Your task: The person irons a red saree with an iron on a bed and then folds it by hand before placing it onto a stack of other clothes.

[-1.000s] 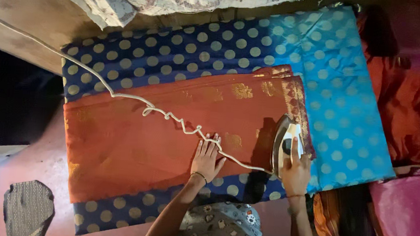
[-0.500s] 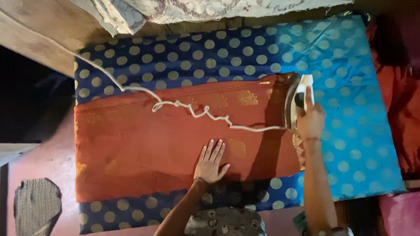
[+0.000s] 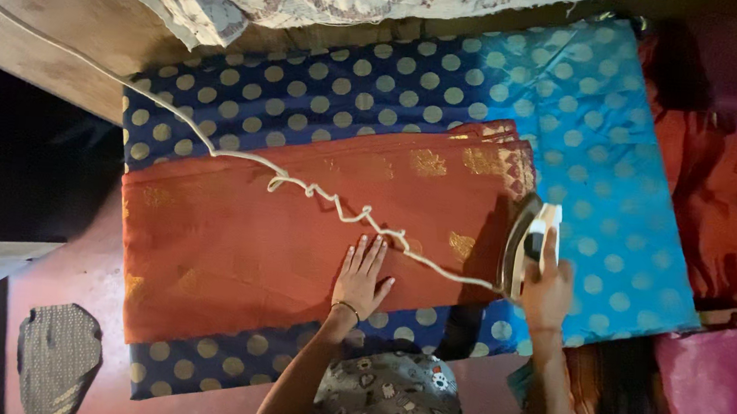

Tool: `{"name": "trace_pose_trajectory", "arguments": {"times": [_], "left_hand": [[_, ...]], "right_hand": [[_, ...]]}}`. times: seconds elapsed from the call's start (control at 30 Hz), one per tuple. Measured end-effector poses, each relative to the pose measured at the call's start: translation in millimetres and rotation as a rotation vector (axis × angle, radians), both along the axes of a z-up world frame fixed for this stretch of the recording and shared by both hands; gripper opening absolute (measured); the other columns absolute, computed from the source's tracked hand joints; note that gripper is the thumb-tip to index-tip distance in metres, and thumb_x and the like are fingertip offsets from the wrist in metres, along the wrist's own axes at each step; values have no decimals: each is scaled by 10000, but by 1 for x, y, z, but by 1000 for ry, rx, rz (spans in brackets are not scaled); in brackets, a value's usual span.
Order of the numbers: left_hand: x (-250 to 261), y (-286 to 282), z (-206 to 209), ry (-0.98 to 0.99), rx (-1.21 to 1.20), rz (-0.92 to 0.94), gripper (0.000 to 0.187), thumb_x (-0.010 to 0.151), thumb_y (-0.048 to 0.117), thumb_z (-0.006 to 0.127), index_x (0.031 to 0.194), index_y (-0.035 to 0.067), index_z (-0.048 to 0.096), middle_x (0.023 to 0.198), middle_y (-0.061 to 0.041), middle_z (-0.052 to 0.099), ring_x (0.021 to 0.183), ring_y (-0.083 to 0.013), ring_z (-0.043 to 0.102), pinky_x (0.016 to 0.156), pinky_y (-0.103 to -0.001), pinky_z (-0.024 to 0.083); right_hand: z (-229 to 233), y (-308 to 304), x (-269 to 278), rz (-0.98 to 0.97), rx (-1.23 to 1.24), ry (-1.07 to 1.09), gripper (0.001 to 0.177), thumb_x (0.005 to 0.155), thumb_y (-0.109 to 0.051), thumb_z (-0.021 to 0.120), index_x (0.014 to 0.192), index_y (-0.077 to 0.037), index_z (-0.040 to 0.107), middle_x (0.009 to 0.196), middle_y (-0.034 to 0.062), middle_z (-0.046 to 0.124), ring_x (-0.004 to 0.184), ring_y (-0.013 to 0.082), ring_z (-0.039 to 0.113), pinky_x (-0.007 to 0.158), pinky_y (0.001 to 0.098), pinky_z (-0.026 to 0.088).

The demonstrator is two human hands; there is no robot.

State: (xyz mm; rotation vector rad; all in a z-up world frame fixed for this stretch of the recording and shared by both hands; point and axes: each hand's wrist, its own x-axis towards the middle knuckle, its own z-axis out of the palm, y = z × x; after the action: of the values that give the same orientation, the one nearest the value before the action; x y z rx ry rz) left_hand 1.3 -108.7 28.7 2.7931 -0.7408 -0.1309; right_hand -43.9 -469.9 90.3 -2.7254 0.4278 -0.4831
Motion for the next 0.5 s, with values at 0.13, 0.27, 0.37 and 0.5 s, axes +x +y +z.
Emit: {"name": "trace_pose_trajectory", "arguments": {"times": [0.13, 0.27, 0.37, 0.5], "left_hand": [[0, 0, -8, 14, 12, -1, 757, 1009, 519, 459, 1573, 38, 309, 1669, -125, 238, 1555, -351, 130, 1258, -512, 116], [-5, 3, -14, 24, -33, 13, 729, 1011, 513, 475, 1551, 34, 374, 1656, -119, 284, 1557, -350, 158, 1264, -529, 119], [-14, 8, -9, -41, -63, 7, 698, 1012, 508, 488, 1518, 34, 411, 1656, -131, 305, 1561, -359, 159, 1256, -546, 119], [-37, 24, 4, 90, 0, 4, 737, 1016, 535, 476, 1529, 15, 380, 1645, -182, 286, 1553, -380, 157, 1256, -549, 99]], "right_hand": [[-1, 7, -35, -71, 35, -1, 780, 899, -61, 677, 1635, -178, 448, 815, 210, 538, 714, 414, 524, 651, 542, 428], [8, 20, -35, -113, 101, -52, 803, 867, -48, 699, 1625, -161, 460, 894, 231, 599, 758, 430, 568, 666, 542, 458], [23, 47, -24, -117, 116, -185, 870, 820, -81, 753, 1619, -63, 408, 956, 266, 650, 809, 446, 612, 680, 524, 494], [50, 105, -5, -119, 369, -89, 861, 839, -75, 721, 1637, -79, 399, 754, 229, 672, 627, 377, 638, 626, 486, 503]]}}
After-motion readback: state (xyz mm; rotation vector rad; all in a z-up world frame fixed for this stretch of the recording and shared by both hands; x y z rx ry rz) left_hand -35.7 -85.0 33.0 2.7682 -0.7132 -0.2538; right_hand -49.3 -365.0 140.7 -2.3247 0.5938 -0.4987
